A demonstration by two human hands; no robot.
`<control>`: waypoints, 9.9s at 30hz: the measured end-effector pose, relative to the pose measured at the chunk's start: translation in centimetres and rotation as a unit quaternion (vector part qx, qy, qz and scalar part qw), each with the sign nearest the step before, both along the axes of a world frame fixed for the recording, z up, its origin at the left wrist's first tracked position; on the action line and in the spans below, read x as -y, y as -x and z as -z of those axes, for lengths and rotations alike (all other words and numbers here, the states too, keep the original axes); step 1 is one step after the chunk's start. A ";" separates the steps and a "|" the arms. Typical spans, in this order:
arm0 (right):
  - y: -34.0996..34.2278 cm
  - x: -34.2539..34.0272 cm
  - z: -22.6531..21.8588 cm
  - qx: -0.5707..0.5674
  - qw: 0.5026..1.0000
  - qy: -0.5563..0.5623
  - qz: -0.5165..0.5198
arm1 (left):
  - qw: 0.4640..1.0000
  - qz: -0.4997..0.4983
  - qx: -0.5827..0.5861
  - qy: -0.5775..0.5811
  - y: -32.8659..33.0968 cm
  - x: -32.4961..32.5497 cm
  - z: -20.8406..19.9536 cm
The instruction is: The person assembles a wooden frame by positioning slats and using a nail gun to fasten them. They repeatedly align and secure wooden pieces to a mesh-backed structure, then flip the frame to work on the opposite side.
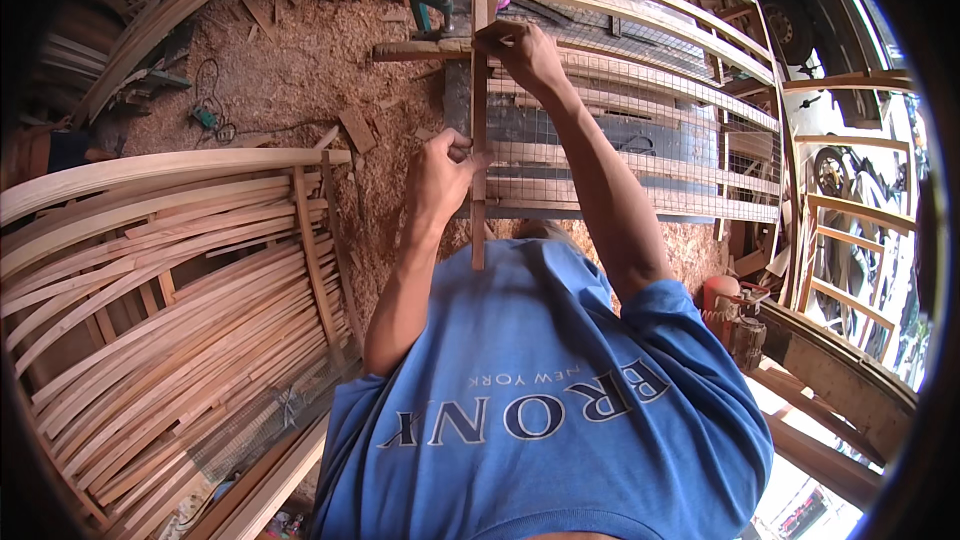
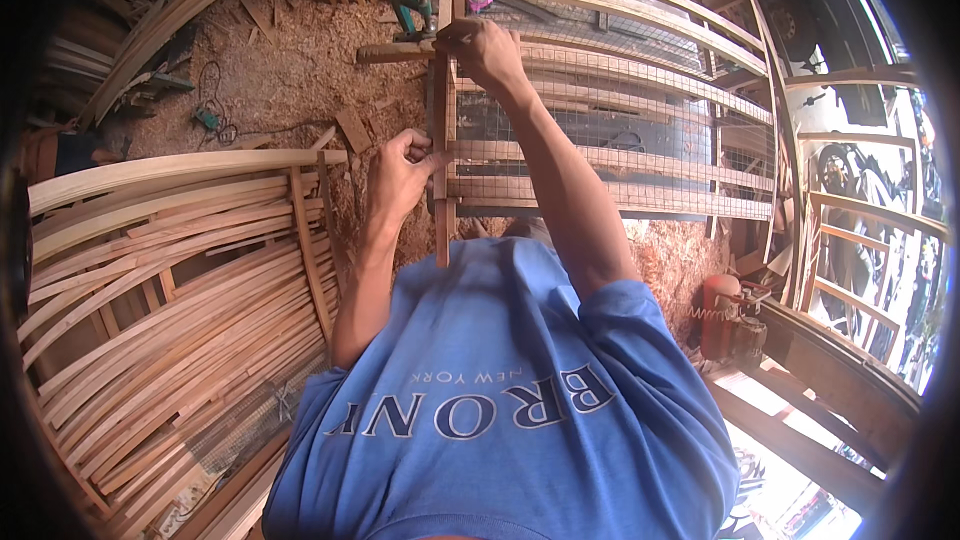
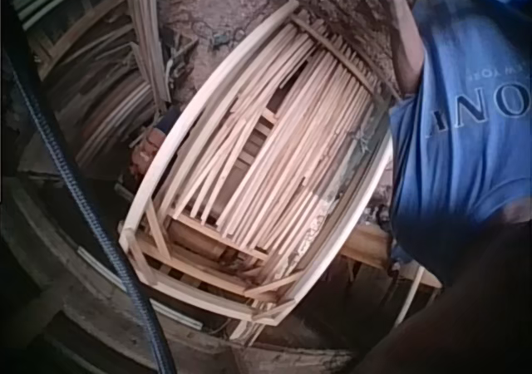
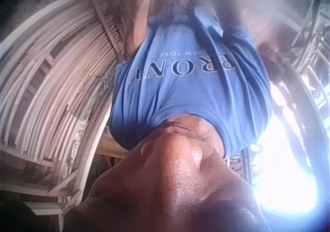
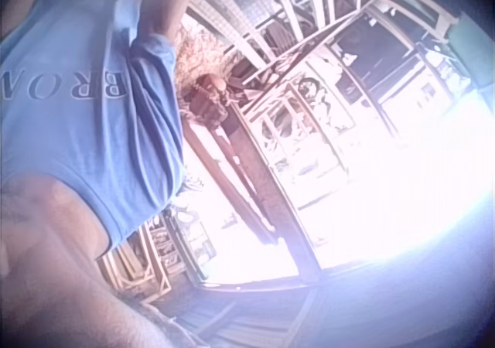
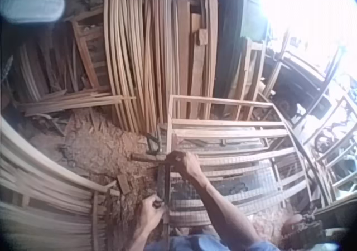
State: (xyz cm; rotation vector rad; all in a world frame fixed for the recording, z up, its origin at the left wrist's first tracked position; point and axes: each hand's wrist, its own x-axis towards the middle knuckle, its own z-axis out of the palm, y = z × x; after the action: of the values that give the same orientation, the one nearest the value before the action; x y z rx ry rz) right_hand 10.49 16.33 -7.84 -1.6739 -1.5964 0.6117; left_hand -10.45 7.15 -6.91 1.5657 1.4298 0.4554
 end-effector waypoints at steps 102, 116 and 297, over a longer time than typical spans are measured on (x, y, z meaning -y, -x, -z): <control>-4.1 2.9 0.4 0.214 0.967 -0.138 -0.023 | 0.932 -0.186 0.300 -0.077 -1.6 2.9 4.3; -3.7 3.2 0.8 0.196 0.971 -0.134 0.011 | 0.921 -0.167 0.350 -0.041 -0.5 3.1 3.9; -4.4 2.6 2.3 0.177 0.974 -0.139 0.014 | 0.851 -0.150 0.470 0.179 -4.7 -4.5 2.6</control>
State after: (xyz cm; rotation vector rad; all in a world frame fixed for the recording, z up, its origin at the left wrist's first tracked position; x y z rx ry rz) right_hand 14.85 13.77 -10.19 -1.6508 -1.8067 0.0658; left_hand -5.71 11.64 -9.50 0.6202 0.8827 0.9249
